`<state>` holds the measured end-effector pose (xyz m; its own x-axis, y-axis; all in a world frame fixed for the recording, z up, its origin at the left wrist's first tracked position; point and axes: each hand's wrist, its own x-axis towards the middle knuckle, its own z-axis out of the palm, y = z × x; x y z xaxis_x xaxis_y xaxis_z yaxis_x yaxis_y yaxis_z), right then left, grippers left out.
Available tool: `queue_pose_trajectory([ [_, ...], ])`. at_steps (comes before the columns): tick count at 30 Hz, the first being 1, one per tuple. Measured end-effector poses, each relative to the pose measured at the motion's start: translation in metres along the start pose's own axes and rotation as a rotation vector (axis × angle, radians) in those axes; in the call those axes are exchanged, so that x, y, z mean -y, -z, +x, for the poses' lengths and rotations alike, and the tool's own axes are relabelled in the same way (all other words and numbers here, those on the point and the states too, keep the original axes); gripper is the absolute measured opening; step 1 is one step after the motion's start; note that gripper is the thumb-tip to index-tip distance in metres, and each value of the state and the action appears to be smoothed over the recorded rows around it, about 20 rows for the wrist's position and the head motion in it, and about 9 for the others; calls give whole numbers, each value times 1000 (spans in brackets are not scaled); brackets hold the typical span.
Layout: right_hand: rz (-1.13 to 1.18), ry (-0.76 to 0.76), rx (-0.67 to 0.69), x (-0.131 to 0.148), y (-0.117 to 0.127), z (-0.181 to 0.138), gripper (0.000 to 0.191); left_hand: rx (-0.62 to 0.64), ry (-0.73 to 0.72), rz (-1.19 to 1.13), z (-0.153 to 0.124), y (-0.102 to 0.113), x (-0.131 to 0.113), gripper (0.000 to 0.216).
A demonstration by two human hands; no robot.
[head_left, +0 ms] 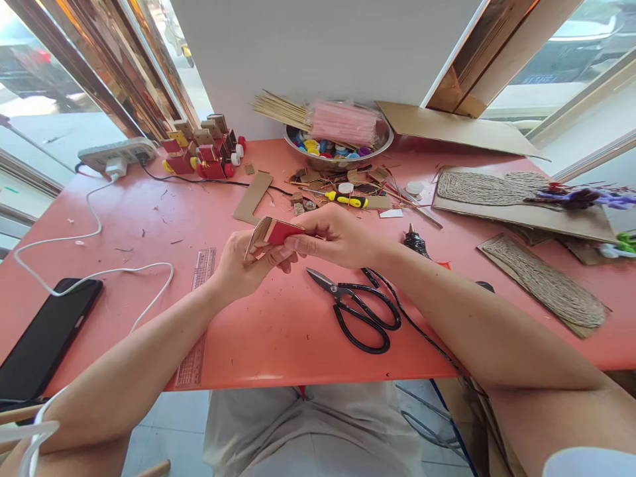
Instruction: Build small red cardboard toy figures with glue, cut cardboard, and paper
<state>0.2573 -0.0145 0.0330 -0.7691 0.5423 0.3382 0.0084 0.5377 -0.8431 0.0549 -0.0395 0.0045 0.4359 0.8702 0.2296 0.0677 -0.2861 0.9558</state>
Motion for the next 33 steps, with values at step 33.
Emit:
queue_pose_trajectory([
  [33,-252,47,11,0,-1,-2,51,-83,-114,-140,5,-1,1,52],
])
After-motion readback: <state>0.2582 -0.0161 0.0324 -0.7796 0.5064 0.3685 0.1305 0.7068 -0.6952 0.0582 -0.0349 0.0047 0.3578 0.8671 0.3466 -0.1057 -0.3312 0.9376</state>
